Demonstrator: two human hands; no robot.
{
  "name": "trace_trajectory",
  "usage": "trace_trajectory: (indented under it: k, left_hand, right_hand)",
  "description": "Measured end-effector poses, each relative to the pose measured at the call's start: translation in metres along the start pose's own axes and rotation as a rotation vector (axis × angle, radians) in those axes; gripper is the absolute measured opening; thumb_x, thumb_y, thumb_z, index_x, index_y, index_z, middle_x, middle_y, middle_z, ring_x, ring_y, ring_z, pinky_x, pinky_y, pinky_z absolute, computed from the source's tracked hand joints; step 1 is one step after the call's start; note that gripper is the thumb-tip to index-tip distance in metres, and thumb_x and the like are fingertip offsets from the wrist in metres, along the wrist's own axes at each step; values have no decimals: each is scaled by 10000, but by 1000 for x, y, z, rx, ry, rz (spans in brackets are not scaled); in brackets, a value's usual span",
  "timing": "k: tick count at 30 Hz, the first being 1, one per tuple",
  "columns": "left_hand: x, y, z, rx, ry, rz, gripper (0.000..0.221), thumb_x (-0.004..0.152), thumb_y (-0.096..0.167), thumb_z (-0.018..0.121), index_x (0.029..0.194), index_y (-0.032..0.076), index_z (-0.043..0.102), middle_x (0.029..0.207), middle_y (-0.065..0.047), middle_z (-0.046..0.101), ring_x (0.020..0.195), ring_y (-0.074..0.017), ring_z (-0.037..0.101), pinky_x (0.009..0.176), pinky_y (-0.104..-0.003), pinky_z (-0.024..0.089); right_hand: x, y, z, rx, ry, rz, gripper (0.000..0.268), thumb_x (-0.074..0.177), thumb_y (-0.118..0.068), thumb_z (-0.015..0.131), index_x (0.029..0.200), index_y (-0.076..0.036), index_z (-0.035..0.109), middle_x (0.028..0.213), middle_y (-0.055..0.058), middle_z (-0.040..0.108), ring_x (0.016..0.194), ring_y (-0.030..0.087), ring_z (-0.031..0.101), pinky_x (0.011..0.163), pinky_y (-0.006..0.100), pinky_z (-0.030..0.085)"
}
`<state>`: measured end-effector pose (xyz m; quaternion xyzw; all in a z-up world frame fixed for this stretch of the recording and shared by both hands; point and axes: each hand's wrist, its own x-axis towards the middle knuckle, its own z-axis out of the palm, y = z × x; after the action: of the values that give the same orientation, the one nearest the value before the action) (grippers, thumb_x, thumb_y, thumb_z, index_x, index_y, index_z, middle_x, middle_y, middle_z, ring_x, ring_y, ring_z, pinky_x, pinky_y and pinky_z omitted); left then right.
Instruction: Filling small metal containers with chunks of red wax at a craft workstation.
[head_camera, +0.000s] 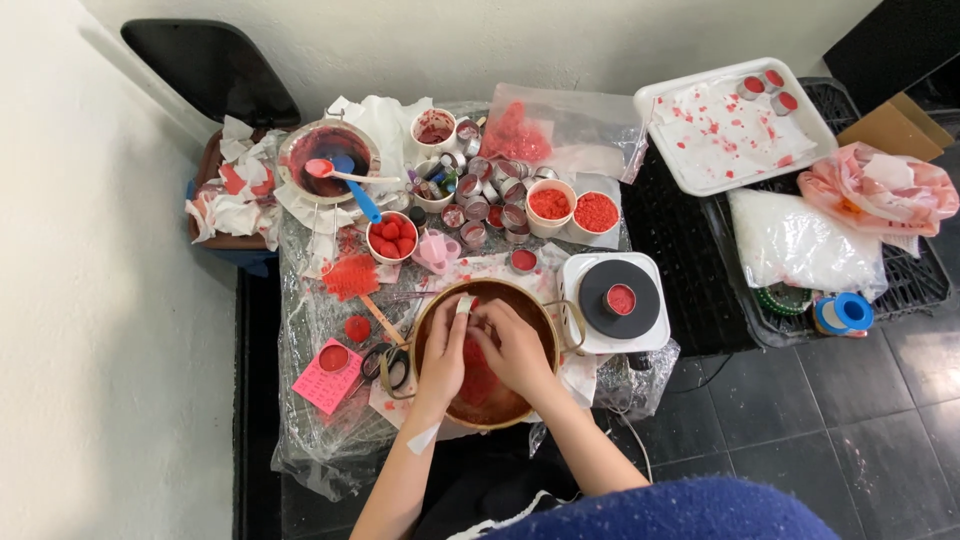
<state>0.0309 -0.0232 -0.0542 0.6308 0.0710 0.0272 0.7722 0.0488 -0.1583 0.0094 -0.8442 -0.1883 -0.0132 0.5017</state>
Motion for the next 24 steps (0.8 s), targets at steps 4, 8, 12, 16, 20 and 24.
trace_trajectory:
  k: [4,8,12,16,20,24]
  left_hand:
    - [9,-14,-16,-365,-32,-172,398,1034,246,461,1375,62,553,1333,-64,615,1256,-153,553,1082,-298,392]
    - [8,-8,-18,-562,-11,-191,416,1003,220,413,1372,102,566,1287,-2,619,1134,-111,553,884,-292,401]
    - [12,-25,-23,-625,8,-190,380,1059,212,425,1374,61,574,1253,-22,614,1067,-137,538,852,-318,406]
    - [8,-12,-20,-671,43,-205,385,1009,161,412,1355,76,556,1283,-36,614,1127,-145,553,907,-318,422]
    - [5,3,-16,-614,-30,-117,431,884,24,420,1304,51,517,1339,-112,600,1254,-218,549,1095,-371,414]
    - [4,2,-16,-617,-31,-95,451,863,-10,424,1308,36,481,1410,-159,575,1314,-236,519,1151,-413,377]
  right_hand:
    - [3,-4,-5,5,-38,64,176,872,-113,742,1010,-42,659,945,101,653,589,251,596,577,350,471]
    - [0,9,1,9,87,41,190,956,-78,650,1141,-37,644,990,108,697,763,262,657,691,337,519]
    - [2,14,4,-30,169,-154,260,990,-21,593,1243,-30,651,1136,151,717,996,320,712,838,351,542]
    - [-1,13,5,149,121,26,281,973,-47,602,1252,-23,579,1048,94,743,914,209,737,761,308,546]
    - [-6,14,5,30,172,180,165,920,-95,736,1067,-43,680,830,63,742,571,161,598,558,285,480]
    - [-2,5,4,3,216,26,165,870,-75,764,1023,-55,707,888,39,718,590,125,595,546,256,481]
